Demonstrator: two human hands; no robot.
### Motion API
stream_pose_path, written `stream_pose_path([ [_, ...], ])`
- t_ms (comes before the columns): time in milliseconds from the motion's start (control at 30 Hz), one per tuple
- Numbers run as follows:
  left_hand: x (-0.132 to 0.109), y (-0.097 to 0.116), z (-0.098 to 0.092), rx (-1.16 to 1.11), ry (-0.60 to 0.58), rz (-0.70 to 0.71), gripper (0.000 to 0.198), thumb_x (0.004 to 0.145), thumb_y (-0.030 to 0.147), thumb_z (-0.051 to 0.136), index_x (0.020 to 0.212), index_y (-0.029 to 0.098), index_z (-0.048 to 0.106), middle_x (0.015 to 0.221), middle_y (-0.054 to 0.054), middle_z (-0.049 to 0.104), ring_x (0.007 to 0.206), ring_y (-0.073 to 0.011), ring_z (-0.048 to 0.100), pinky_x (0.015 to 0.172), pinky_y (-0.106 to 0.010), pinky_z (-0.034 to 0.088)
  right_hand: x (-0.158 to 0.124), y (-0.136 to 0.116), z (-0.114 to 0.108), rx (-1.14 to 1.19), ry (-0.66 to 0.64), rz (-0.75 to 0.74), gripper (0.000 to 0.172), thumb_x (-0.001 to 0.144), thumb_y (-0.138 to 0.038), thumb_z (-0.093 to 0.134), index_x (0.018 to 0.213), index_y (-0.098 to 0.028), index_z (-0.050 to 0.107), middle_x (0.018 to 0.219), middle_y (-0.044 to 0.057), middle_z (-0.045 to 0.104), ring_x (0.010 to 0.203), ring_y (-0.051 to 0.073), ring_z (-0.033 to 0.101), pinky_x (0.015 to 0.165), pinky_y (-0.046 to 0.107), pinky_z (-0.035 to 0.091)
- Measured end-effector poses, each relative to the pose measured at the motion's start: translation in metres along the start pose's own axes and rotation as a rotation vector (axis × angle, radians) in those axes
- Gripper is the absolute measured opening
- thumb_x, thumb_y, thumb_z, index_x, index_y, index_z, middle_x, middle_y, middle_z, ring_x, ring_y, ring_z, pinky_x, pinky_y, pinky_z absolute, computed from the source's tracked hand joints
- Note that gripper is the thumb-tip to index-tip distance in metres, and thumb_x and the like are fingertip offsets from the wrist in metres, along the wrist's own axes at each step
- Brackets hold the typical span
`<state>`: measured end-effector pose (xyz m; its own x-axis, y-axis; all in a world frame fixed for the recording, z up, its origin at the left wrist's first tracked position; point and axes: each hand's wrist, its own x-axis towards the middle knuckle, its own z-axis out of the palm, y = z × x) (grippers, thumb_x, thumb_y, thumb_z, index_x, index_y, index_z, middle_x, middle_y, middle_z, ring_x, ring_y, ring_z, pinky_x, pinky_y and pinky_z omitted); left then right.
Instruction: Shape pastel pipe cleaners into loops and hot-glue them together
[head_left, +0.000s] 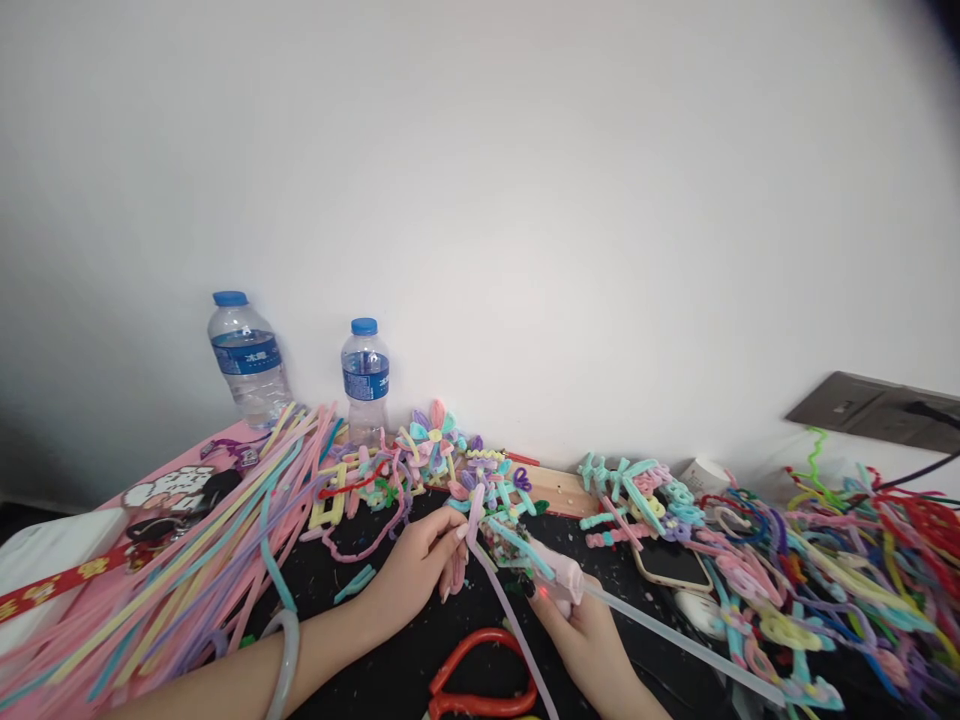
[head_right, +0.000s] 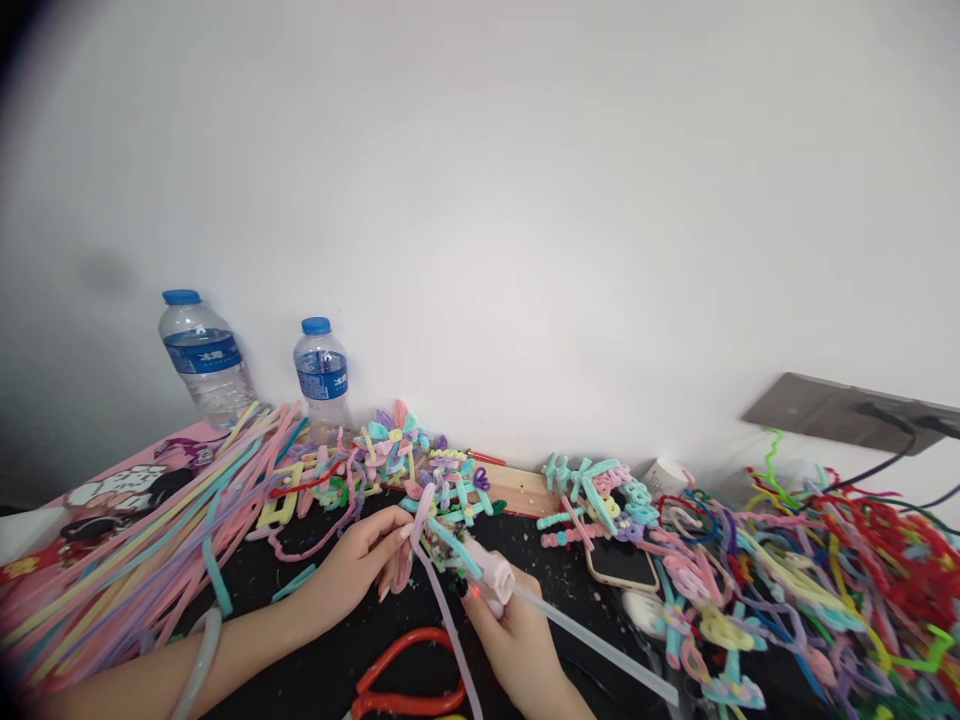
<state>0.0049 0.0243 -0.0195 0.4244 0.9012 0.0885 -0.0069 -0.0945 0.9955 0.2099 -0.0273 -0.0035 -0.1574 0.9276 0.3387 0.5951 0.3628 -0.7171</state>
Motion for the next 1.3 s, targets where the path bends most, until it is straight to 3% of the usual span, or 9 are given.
stream_pose_path([
  [1300, 0.0014, -0.0005, 0.0002, -0.001, -0.006, 0.002, 0.028, 0.094, 0.037, 0.038, 0.075, 0.018, 0.048, 0.053, 0.003, 0.056, 0.039, -0.0096, 0.045, 0.042, -0.020, 0.036, 0.0005, -0.0018, -0.0004, -0.023, -0.008, 0.005, 0.017, 0.081, -0.021, 0.050, 0.070, -0.019, 0.063, 0.062, 0.002, 0.064, 0.065, 0.022, 0.063, 0.062, 0.028, 0.052],
])
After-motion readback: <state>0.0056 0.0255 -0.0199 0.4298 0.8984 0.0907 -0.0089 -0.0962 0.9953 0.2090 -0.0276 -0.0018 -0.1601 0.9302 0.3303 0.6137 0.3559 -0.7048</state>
